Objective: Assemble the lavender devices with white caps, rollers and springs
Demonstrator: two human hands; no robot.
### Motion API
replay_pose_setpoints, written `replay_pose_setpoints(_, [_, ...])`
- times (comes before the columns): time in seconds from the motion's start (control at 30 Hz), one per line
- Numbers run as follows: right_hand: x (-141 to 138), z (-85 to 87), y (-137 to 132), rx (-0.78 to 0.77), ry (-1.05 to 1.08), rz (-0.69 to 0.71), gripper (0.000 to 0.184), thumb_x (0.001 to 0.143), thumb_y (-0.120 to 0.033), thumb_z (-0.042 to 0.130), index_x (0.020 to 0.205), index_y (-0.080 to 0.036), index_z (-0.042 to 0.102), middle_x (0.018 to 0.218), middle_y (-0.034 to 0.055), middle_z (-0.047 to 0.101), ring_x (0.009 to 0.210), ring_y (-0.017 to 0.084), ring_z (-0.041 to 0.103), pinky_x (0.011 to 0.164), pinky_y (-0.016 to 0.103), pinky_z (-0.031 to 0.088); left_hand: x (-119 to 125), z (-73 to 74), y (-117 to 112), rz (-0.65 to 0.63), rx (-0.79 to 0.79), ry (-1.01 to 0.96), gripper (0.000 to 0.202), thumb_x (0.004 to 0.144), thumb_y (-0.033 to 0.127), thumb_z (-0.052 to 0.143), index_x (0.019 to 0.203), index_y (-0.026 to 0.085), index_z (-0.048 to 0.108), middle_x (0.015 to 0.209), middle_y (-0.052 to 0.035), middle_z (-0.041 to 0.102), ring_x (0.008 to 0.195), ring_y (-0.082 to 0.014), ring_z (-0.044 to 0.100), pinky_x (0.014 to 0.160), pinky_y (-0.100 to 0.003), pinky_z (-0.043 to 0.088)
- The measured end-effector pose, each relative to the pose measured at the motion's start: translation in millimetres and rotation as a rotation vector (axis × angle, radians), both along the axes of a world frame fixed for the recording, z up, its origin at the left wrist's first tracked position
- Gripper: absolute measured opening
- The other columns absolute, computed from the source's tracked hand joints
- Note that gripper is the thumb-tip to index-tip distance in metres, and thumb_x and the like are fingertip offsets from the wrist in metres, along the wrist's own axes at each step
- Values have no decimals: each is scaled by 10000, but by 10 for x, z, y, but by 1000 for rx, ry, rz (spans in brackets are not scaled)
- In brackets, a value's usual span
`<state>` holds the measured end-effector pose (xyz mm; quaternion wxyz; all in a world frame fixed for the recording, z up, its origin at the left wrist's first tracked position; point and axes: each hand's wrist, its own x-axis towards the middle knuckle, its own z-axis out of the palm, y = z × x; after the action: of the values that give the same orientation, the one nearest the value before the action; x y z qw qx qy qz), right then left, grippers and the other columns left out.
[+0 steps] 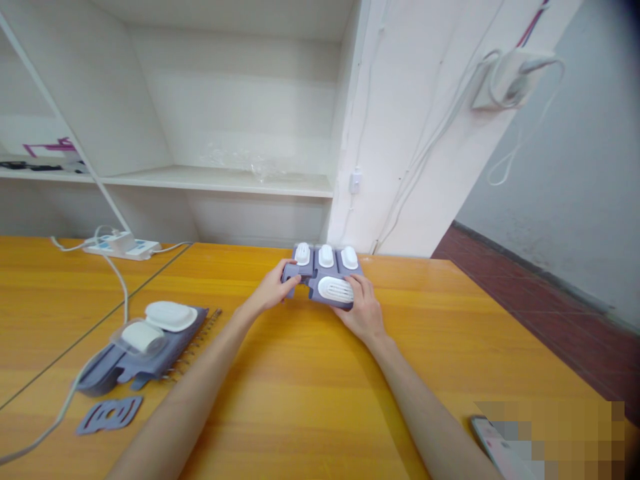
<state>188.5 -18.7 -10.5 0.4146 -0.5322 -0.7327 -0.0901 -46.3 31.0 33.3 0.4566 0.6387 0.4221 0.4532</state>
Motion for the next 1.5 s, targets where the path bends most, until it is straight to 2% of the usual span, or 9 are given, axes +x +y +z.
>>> replay_pose_setpoints(0.13, [2,-4,3,16,-15,19,612,692,-275,661,1248,-198,415,1226,126,462,1176,290,419,976,478,402,125,-95,-44,-80,-53,-11,494,703,335,652,1160,215,507,711,7,571,454,-90,489,343,-167,360])
replay_pose_setpoints(0.33, [0,-7,14,15,-43,35,597,711,-272,651,1253,-192,416,1224,125,475,1168,291,410,1003,495,361,190,-148,-45,-93,-59,-74,463,764,415,583,1177,238,472,888,-31,566,496,-87,509,327,-162,349])
replay_pose_setpoints(0.53, [0,-14,22,24,-69,56,581,716,-270,651,1247,-186,430,1234,125,481,1172,293,403,1008,502,352,204,-190,-33,-101,-124,-105,479,766,466,574,1174,235,474,791,-17,577,496,-103,535,332,-164,371])
replay_pose_setpoints(0.7, [-9,-17,19,21,-76,56,595,716,-275,650,1259,-181,427,1241,134,481,1176,305,401,999,511,358,200,-174,-40,-106,-148,-203,466,787,499,529,1185,263,469,875,-28,579,492,-95,544,331,-174,394])
replay_pose_setpoints(0.87, [-16,-31,24,22,-66,54,602,718,-282,648,1271,-196,425,1236,131,487,1171,307,408,990,524,363,203,-163,-61,-121,-158,-269,480,788,502,527,1200,261,478,833,-25,565,480,-86,524,339,-172,388])
replay_pose_setpoints(1.1, [-20,-45,19,-2,-95,52,579,723,-291,652,1255,-189,448,1239,126,483,1173,306,393,999,512,357,243,-195,-114,-85,-82,-137,552,729,436,628,1219,252,452,798,-4,543,487,-84,504,341,-166,383])
replay_pose_setpoints(1.33, [-38,-48,12,-11,-92,46,568,720,-292,656,1244,-194,461,1233,127,487,1155,307,403,980,515,367,269,-253,-110,-54,-45,-113,565,744,407,614,1244,233,415,705,22,525,363,-43,405,320,-164,332])
replay_pose_setpoints(1.5, [-56,-33,-7,-16,-126,30,582,718,-281,654,1258,-194,455,1252,131,477,1160,318,391,968,518,366,297,-278,-134,5,-26,-73,521,769,445,569,1232,254,425,742,9,540,413,-71,430,365,-185,341])
